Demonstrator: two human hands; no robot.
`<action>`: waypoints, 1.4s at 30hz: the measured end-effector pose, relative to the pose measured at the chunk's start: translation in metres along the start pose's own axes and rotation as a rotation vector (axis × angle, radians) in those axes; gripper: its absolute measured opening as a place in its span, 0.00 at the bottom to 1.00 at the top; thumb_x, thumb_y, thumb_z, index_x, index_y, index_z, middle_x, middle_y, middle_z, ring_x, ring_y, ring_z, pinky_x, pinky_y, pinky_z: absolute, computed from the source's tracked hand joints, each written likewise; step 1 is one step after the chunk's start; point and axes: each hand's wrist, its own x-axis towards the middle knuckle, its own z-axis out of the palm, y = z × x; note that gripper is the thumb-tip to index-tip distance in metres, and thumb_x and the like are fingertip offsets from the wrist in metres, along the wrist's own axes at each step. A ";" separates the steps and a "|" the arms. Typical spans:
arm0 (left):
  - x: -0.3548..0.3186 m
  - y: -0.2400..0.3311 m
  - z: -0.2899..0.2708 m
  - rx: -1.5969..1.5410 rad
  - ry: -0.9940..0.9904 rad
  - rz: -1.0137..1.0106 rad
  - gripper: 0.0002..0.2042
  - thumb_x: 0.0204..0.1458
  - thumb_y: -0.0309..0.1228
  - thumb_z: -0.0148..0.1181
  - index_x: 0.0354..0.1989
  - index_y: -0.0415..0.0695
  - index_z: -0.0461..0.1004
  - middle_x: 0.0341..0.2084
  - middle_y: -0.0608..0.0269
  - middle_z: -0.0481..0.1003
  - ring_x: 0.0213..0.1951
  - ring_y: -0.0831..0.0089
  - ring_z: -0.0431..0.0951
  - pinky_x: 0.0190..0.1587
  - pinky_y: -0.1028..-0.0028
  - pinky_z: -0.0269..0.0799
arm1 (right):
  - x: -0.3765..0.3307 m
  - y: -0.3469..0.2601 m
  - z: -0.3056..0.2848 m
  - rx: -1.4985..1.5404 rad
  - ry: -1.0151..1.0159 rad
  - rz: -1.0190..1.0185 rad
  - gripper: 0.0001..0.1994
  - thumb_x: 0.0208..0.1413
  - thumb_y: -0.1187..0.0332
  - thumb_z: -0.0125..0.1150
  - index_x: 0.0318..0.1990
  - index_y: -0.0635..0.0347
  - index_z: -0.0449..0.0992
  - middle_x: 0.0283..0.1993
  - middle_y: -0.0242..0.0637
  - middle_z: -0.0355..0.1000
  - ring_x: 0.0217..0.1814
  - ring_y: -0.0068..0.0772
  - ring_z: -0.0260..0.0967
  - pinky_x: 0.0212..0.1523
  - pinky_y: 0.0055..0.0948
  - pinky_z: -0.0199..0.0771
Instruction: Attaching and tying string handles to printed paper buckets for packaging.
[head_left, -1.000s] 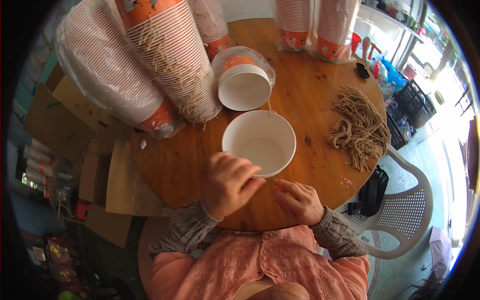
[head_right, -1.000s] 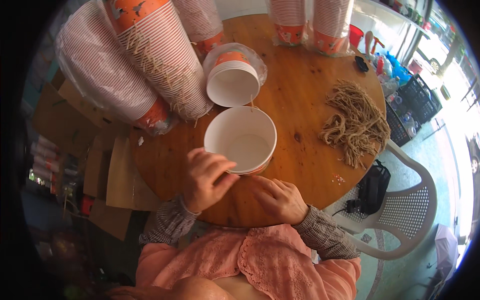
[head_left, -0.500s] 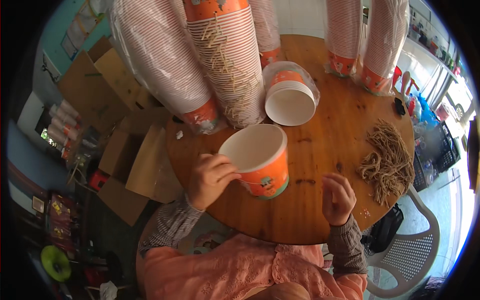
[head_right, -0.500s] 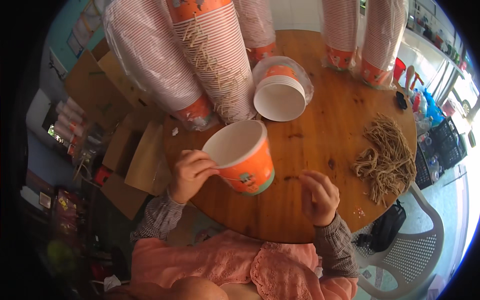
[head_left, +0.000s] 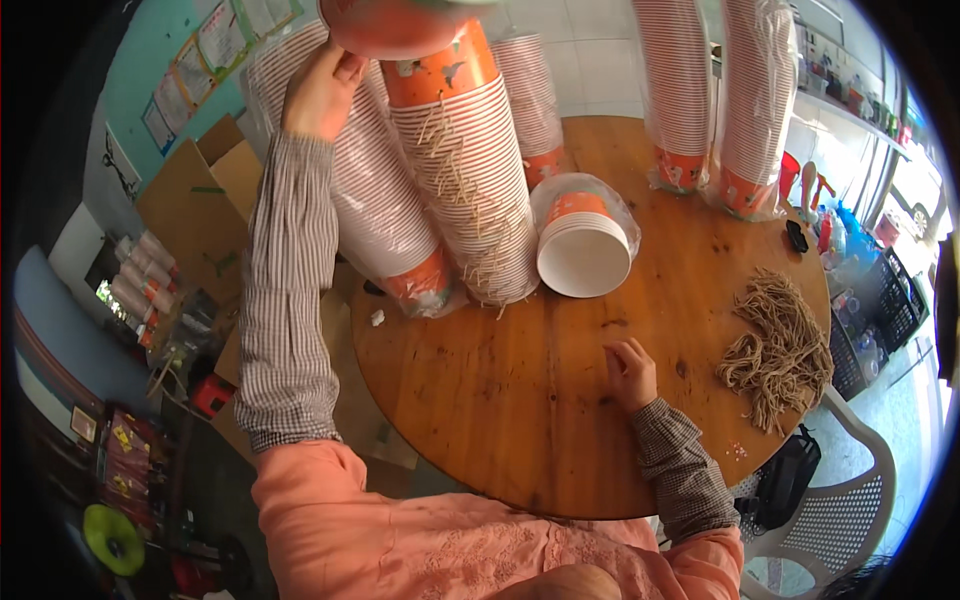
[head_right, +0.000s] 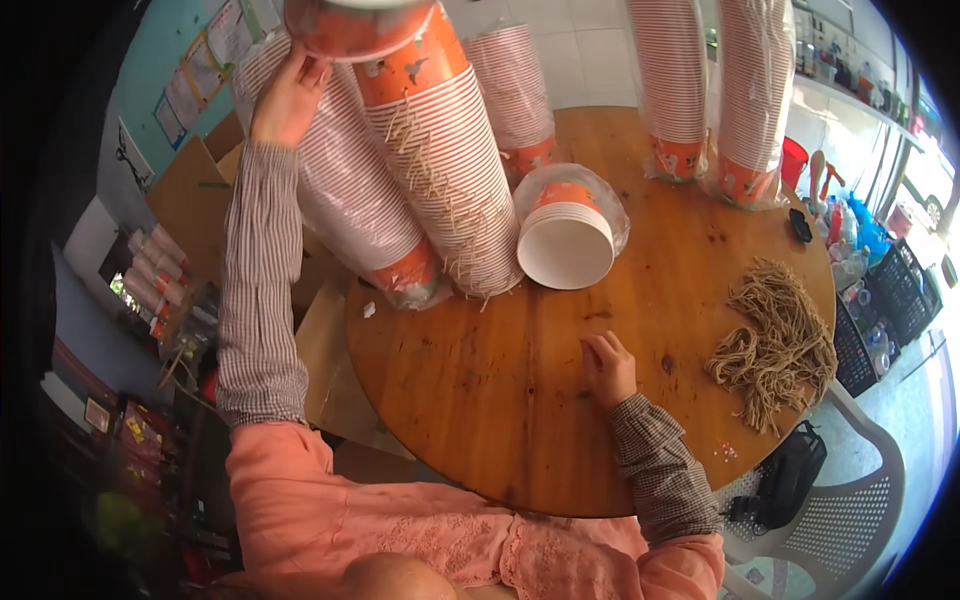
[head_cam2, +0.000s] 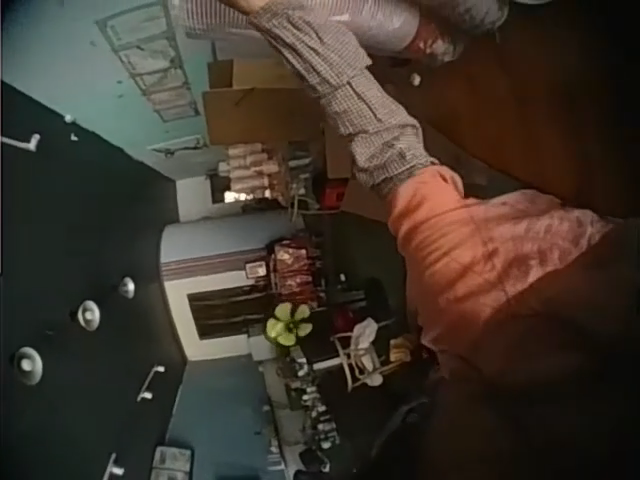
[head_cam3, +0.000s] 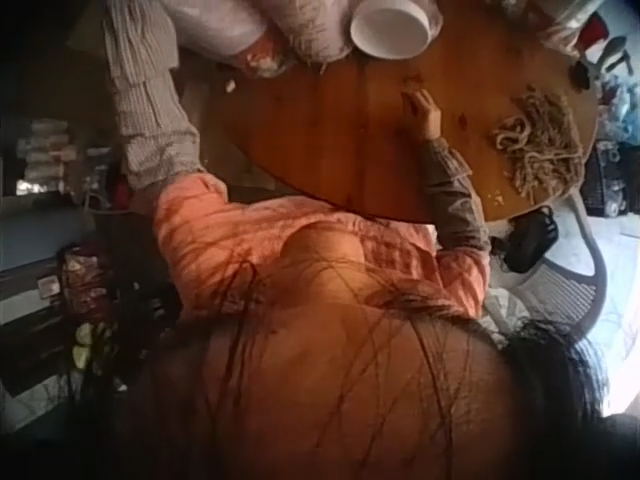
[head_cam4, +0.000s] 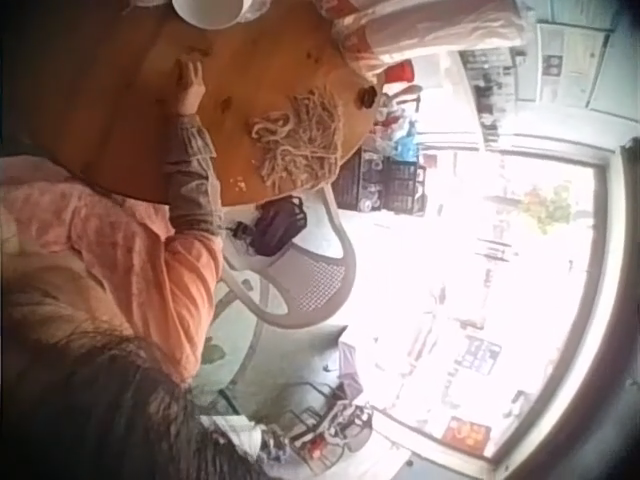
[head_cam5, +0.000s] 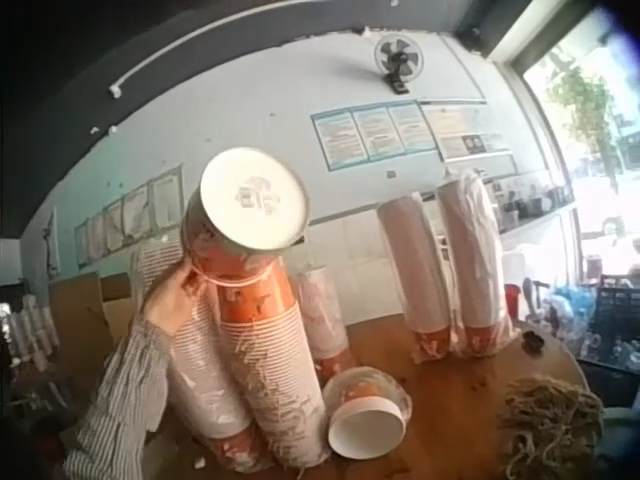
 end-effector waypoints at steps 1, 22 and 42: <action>0.021 -0.005 0.003 0.003 0.063 -0.050 0.09 0.60 0.33 0.57 0.44 0.42 0.74 0.37 0.65 0.75 0.38 0.73 0.76 0.51 0.70 0.70 | 0.001 0.001 -0.002 -0.008 0.012 0.001 0.05 0.54 0.77 0.59 0.38 0.64 0.76 0.36 0.43 0.72 0.31 0.42 0.73 0.30 0.30 0.73; 0.073 0.002 0.043 1.303 0.212 0.829 0.30 0.56 0.50 0.56 0.63 0.46 0.63 0.58 0.46 0.65 0.60 0.54 0.65 0.59 0.61 0.63 | 0.003 0.000 -0.008 0.032 -0.016 0.052 0.04 0.53 0.76 0.60 0.37 0.62 0.76 0.33 0.42 0.72 0.31 0.44 0.73 0.31 0.32 0.74; 0.028 -0.066 0.052 1.484 0.014 0.870 0.32 0.54 0.43 0.61 0.63 0.39 0.61 0.60 0.42 0.63 0.63 0.48 0.60 0.64 0.58 0.58 | 0.005 0.018 -0.011 -0.011 0.065 0.107 0.03 0.53 0.73 0.60 0.34 0.61 0.77 0.31 0.43 0.71 0.30 0.46 0.71 0.30 0.36 0.72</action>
